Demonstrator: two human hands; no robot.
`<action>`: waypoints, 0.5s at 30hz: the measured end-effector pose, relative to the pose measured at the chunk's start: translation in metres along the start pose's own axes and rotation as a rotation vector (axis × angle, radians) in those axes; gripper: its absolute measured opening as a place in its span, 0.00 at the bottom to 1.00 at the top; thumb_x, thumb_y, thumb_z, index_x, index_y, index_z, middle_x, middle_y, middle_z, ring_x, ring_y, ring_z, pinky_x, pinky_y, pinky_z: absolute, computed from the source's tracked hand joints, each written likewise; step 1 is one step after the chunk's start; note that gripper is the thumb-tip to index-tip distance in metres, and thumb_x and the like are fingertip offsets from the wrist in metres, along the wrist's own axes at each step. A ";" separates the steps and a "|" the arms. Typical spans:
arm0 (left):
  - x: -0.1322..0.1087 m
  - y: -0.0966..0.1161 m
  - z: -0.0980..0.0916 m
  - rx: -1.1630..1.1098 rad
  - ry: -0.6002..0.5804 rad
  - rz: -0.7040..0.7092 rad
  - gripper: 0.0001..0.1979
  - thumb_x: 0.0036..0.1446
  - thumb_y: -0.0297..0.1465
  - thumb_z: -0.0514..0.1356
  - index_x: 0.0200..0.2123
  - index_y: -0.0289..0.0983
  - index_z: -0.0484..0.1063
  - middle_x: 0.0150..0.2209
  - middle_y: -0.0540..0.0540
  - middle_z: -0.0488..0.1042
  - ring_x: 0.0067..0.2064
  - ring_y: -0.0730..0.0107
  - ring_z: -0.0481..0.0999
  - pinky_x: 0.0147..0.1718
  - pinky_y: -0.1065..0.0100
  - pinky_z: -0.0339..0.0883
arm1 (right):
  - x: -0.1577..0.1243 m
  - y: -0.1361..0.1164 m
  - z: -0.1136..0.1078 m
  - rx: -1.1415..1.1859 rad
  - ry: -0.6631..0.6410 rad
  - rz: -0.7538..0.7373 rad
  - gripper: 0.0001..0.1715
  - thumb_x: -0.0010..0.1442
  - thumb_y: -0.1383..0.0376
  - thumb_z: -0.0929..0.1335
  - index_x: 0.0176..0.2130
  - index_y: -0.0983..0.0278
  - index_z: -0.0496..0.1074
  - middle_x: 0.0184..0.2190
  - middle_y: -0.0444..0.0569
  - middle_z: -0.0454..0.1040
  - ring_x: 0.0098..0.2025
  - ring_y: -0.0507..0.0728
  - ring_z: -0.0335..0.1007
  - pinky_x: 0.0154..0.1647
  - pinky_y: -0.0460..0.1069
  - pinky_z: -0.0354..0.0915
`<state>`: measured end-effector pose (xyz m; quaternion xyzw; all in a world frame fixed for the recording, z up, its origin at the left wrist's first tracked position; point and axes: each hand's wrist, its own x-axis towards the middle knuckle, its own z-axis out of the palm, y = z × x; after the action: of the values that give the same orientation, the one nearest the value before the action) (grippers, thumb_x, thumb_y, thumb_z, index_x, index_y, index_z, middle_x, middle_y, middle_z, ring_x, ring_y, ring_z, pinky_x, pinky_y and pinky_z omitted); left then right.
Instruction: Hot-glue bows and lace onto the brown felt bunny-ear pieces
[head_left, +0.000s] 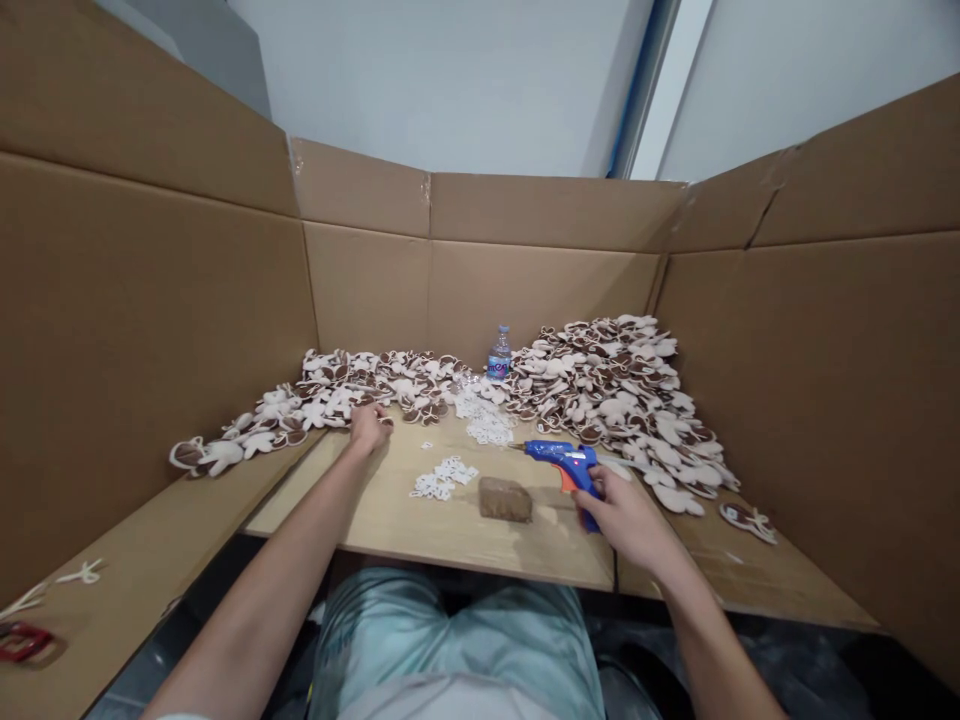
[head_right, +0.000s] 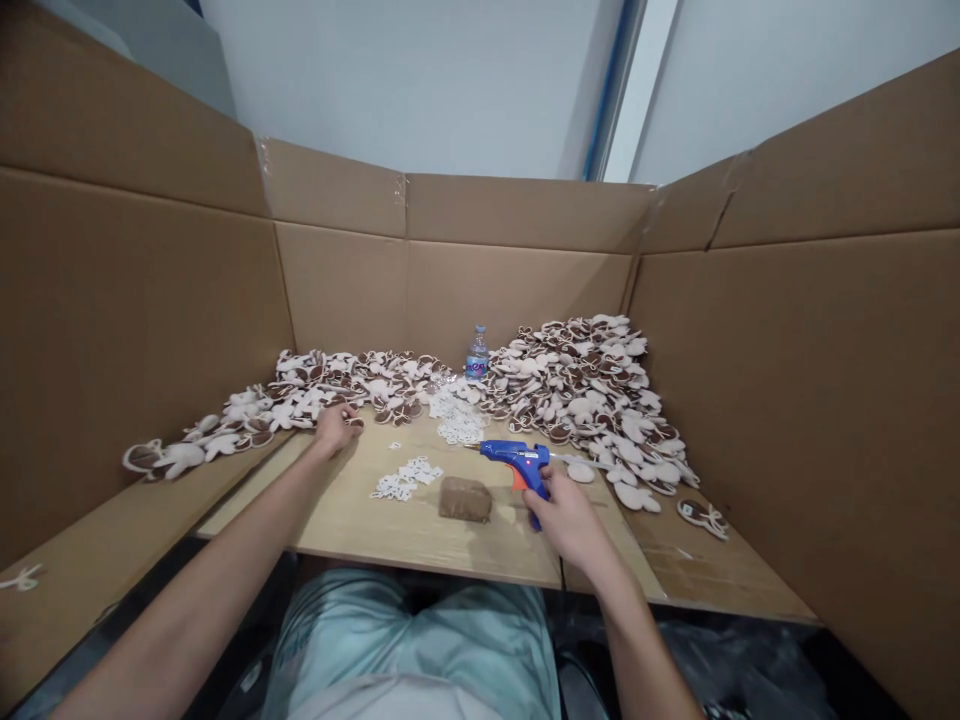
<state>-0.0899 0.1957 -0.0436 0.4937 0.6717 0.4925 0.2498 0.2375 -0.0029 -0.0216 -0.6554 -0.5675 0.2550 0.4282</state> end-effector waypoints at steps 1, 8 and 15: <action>-0.003 0.000 -0.003 -0.026 -0.012 -0.007 0.17 0.64 0.35 0.59 0.54 0.35 0.69 0.53 0.40 0.72 0.48 0.58 0.76 0.44 0.53 0.73 | 0.000 0.000 0.002 0.027 -0.007 0.013 0.06 0.49 0.62 0.64 0.30 0.60 0.61 0.21 0.43 0.69 0.23 0.55 0.69 0.24 0.49 0.65; -0.076 0.014 -0.018 -0.310 -0.310 0.072 0.16 0.46 0.30 0.71 0.30 0.37 0.64 0.23 0.56 0.69 0.27 0.71 0.75 0.28 0.71 0.69 | -0.006 -0.008 0.011 0.158 0.037 -0.016 0.14 0.50 0.58 0.67 0.36 0.61 0.61 0.18 0.36 0.64 0.17 0.52 0.62 0.17 0.46 0.58; -0.182 0.036 -0.012 -0.646 -0.765 0.111 0.20 0.46 0.34 0.71 0.33 0.40 0.61 0.29 0.51 0.78 0.30 0.68 0.79 0.29 0.70 0.70 | -0.034 -0.031 0.037 0.377 -0.154 -0.013 0.24 0.46 0.55 0.76 0.37 0.62 0.65 0.21 0.35 0.63 0.16 0.47 0.54 0.14 0.43 0.54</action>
<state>-0.0139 0.0266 -0.0333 0.5712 0.3181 0.4717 0.5917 0.1828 -0.0253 -0.0189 -0.5385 -0.5448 0.4035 0.5004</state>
